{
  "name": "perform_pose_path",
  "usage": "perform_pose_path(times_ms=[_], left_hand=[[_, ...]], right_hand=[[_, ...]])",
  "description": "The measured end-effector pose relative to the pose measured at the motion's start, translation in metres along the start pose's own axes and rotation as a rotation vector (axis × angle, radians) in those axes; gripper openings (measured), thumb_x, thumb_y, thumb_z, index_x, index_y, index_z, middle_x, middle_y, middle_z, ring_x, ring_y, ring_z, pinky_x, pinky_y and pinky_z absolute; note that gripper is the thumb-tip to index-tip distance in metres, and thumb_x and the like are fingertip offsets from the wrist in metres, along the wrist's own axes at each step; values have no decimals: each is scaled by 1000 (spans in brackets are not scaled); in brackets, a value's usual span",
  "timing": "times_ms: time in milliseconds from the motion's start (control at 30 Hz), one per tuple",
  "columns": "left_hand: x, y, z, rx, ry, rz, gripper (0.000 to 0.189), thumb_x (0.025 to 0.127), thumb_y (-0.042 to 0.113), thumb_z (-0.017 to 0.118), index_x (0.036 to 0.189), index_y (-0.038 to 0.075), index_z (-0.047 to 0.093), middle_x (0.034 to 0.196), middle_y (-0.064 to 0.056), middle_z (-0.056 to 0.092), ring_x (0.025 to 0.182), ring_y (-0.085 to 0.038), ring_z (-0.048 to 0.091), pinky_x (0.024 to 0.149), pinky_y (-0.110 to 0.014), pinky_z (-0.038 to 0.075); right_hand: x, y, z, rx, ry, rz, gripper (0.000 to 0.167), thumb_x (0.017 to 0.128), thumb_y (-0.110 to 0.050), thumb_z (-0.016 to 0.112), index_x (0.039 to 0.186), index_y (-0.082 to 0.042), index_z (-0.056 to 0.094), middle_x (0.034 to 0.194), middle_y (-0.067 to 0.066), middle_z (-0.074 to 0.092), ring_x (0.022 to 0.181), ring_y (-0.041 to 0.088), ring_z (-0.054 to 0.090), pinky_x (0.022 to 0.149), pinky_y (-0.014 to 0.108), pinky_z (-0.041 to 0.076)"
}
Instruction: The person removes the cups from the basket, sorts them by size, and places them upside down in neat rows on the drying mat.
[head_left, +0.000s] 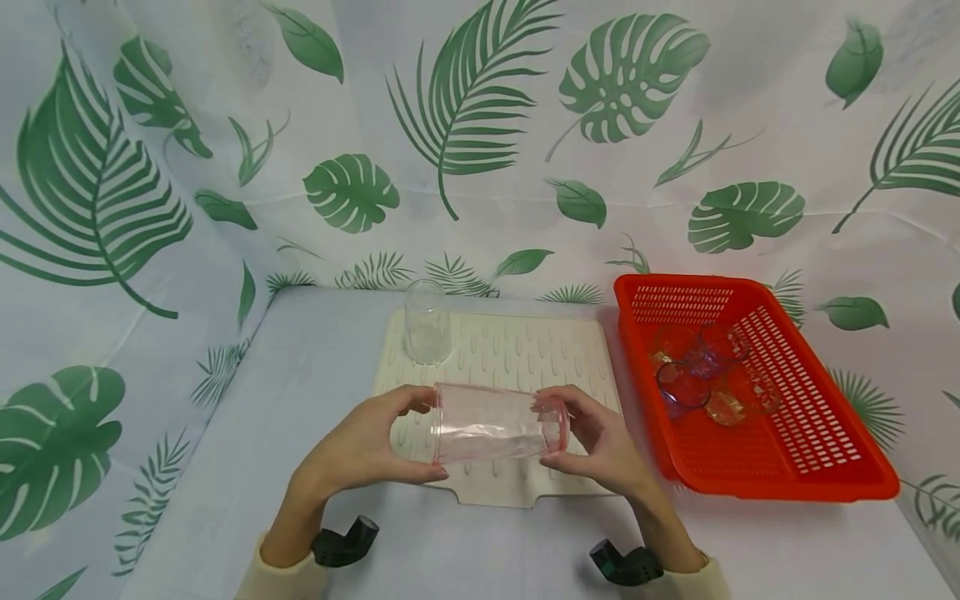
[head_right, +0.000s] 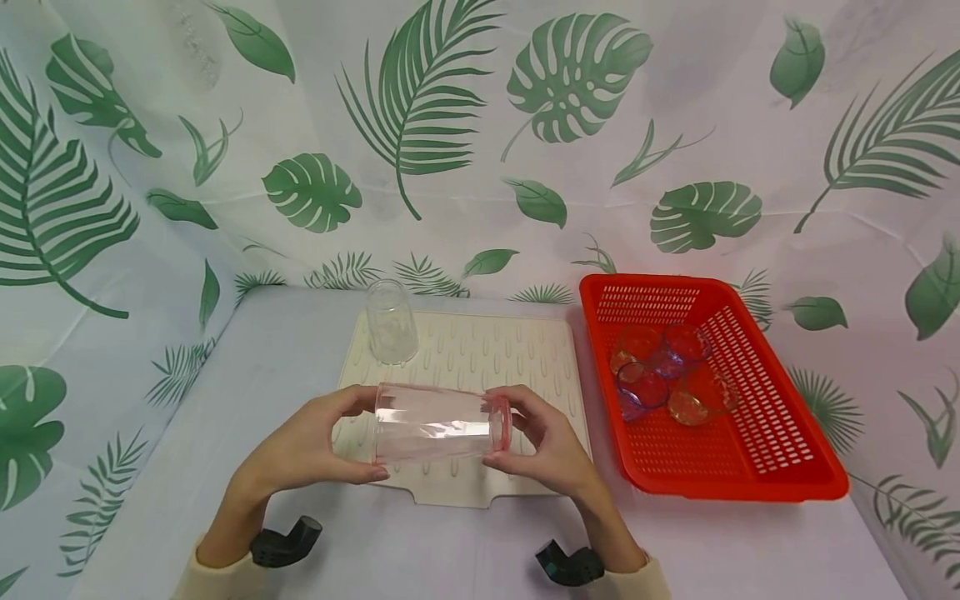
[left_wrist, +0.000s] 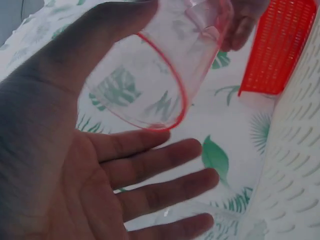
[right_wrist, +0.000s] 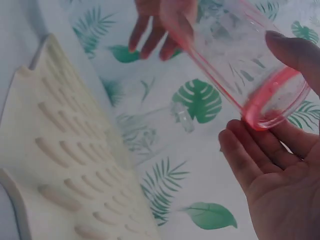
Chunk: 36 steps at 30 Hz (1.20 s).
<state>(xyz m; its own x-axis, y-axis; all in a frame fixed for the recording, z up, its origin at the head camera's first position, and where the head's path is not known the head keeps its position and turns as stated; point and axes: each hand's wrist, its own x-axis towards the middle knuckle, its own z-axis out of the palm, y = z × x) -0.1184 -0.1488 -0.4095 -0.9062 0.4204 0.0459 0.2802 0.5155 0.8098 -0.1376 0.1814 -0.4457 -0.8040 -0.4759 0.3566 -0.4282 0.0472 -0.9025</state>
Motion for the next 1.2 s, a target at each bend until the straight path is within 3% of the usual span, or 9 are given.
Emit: perform_pose_path(times_ms=[100,267,433,633,767,967,1200], left_hand=[[2,0,5,81,-35,-51,85,64,58,89,135,22,57,126,5,65,118,-19,62,99,-48,51],[6,0,15,185,-65,-36,85,63,62,87,131,20,59,123,6,67,113,-15,64,95,-42,55],[8,0,21,160,-128,-17,85,67,60,87,137,22,57,129,8,66,118,-12,62,99,-42,54],[8,0,21,145,-166,-9,86,75,58,82,146,20,50,140,6,60,126,-14,60,103,-45,53],[5,-3,20,155,-123,-34,83,80,56,79,148,20,48,142,3,59,127,-16,60,102,-46,53],[-8,-14,15,125,8,-68,76,85,53,76,147,18,50,144,2,58,127,-22,60,104,-48,52],[-26,-34,18,80,164,-136,77,84,52,77,147,17,49,148,0,53,138,-26,51,109,-52,49]], right_hand=[[0,-3,-1,78,28,-12,69,76,10,77,138,8,48,133,10,59,115,17,59,104,27,53],[0,-8,1,210,52,-61,67,79,14,71,140,11,43,137,8,56,114,20,59,100,33,55],[1,-12,3,225,108,-121,64,75,15,70,135,7,50,130,10,59,109,19,59,94,33,59],[4,-10,5,191,117,-232,65,71,17,71,132,14,49,127,12,60,113,22,59,96,34,58],[5,-9,7,175,133,-256,65,70,16,73,131,15,50,126,12,61,115,22,59,102,31,55],[10,-9,9,145,183,-253,66,69,17,74,131,16,49,126,10,61,116,22,59,104,30,54],[22,-5,12,85,236,-160,68,68,19,72,131,16,49,125,3,62,114,21,60,103,29,54]])
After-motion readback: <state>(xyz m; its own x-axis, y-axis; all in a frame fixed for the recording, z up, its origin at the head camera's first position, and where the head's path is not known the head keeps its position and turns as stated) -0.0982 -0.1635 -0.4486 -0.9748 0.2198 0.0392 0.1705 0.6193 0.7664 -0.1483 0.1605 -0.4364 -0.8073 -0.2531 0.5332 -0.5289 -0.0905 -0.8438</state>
